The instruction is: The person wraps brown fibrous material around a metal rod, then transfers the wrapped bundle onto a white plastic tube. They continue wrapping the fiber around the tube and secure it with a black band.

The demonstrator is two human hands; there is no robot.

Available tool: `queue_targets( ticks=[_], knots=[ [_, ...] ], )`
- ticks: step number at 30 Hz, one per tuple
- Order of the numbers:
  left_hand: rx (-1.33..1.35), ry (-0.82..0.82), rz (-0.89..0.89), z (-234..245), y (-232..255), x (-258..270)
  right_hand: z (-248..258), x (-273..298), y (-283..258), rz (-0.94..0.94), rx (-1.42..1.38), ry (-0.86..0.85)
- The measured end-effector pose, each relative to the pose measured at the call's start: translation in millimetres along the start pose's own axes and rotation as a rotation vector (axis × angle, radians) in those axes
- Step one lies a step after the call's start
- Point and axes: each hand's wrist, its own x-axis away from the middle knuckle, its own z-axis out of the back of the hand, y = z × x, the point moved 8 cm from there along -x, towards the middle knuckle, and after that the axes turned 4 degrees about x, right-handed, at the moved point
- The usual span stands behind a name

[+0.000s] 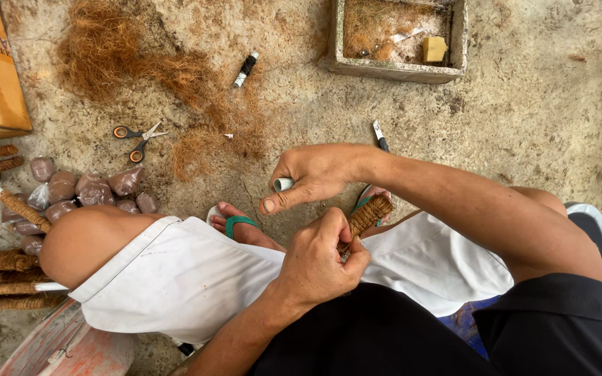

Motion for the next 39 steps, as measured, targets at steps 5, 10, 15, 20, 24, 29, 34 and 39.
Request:
queue_targets(
  ticks=[5, 10, 15, 20, 24, 29, 34, 39],
  knots=[
    [-0.019, 0.033, 0.029, 3, -6, 1, -31, 3, 60, -0.266, -0.232, 0.004],
    [-0.039, 0.133, 0.068, 19, -12, -5, -57, 37, 106, -0.456, -0.635, 0.445],
    [-0.019, 0.159, 0.117, 29, -16, -12, -80, 88, 113, -0.183, -1.172, 0.953],
    [-0.096, 0.127, 0.065, 20, -5, -10, -115, 111, 106, 0.045, -1.630, 1.131],
    [-0.245, 0.139, -0.062, 13, 12, -9, -107, 123, 80, 0.310, -1.352, 1.196],
    [-0.442, 0.158, -0.191, 5, 34, 0, -103, 130, 81, 0.126, -1.168, 1.300],
    [-0.505, 0.148, -0.198, 4, 36, 3, -102, 121, 85, 0.186, -1.238, 1.245],
    [-0.569, 0.143, -0.193, 4, 36, 2, -105, 109, 90, 0.211, -1.275, 1.226]
  ],
)
